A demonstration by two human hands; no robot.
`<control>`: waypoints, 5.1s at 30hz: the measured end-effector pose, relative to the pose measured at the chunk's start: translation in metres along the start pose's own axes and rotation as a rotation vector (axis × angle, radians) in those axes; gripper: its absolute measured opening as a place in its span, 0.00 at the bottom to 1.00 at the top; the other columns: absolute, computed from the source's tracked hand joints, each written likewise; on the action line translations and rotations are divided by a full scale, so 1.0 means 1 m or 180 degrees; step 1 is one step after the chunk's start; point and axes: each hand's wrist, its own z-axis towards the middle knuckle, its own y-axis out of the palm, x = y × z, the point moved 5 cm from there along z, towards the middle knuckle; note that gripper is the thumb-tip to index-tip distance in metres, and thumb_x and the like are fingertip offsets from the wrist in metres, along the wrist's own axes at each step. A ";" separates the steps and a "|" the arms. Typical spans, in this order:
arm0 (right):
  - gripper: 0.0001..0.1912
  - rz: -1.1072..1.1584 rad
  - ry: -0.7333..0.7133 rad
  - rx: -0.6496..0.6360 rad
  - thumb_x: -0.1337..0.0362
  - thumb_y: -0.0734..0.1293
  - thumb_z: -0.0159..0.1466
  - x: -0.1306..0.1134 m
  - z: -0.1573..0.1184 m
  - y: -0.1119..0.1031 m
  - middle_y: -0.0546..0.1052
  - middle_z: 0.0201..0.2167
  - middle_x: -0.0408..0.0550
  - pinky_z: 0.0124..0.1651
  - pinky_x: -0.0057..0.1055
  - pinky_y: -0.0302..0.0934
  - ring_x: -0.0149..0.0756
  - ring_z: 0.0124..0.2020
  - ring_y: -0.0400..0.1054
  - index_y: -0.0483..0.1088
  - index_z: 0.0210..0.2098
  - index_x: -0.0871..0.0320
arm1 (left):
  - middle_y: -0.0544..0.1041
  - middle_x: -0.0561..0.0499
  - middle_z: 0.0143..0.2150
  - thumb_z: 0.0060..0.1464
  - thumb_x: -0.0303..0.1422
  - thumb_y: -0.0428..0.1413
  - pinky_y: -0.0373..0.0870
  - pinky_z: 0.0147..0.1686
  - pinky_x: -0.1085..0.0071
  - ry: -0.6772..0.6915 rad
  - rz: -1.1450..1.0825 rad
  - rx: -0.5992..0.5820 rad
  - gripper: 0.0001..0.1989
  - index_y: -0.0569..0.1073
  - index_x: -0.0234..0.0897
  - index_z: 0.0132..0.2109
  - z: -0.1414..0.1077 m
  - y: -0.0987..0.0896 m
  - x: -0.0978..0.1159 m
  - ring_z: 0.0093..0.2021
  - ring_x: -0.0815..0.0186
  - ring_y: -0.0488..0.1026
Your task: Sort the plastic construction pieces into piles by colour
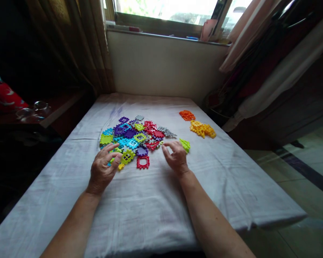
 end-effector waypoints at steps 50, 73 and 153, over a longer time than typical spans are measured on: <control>0.12 -0.0524 0.1051 0.0194 0.62 0.62 0.61 0.056 -0.001 -0.021 0.80 0.38 0.52 0.52 0.39 0.65 0.43 0.43 0.72 0.77 0.35 0.55 | 0.71 0.48 0.63 0.51 0.37 0.61 0.47 0.67 0.38 -0.0288 0.1298 -0.0739 0.03 0.79 0.46 0.35 -0.008 -0.005 -0.028 0.69 0.46 0.59; 0.13 0.0726 -0.0018 -0.0630 0.62 0.63 0.67 -0.040 -0.014 0.035 0.81 0.36 0.48 0.45 0.33 0.68 0.36 0.36 0.74 0.75 0.48 0.54 | 0.81 0.46 0.47 0.63 0.42 0.53 0.72 0.53 0.62 -0.0307 0.0280 0.0332 0.13 0.75 0.39 0.37 0.004 -0.011 -0.016 0.49 0.61 0.77; 0.14 0.1424 0.1139 -0.0367 0.52 0.64 0.60 0.002 0.001 0.010 0.79 0.27 0.44 0.34 0.28 0.63 0.33 0.28 0.70 0.76 0.32 0.56 | 0.83 0.47 0.43 0.61 0.49 0.52 0.75 0.49 0.64 -0.0555 -0.0379 -0.0369 0.20 0.80 0.40 0.45 -0.004 0.025 0.008 0.44 0.60 0.79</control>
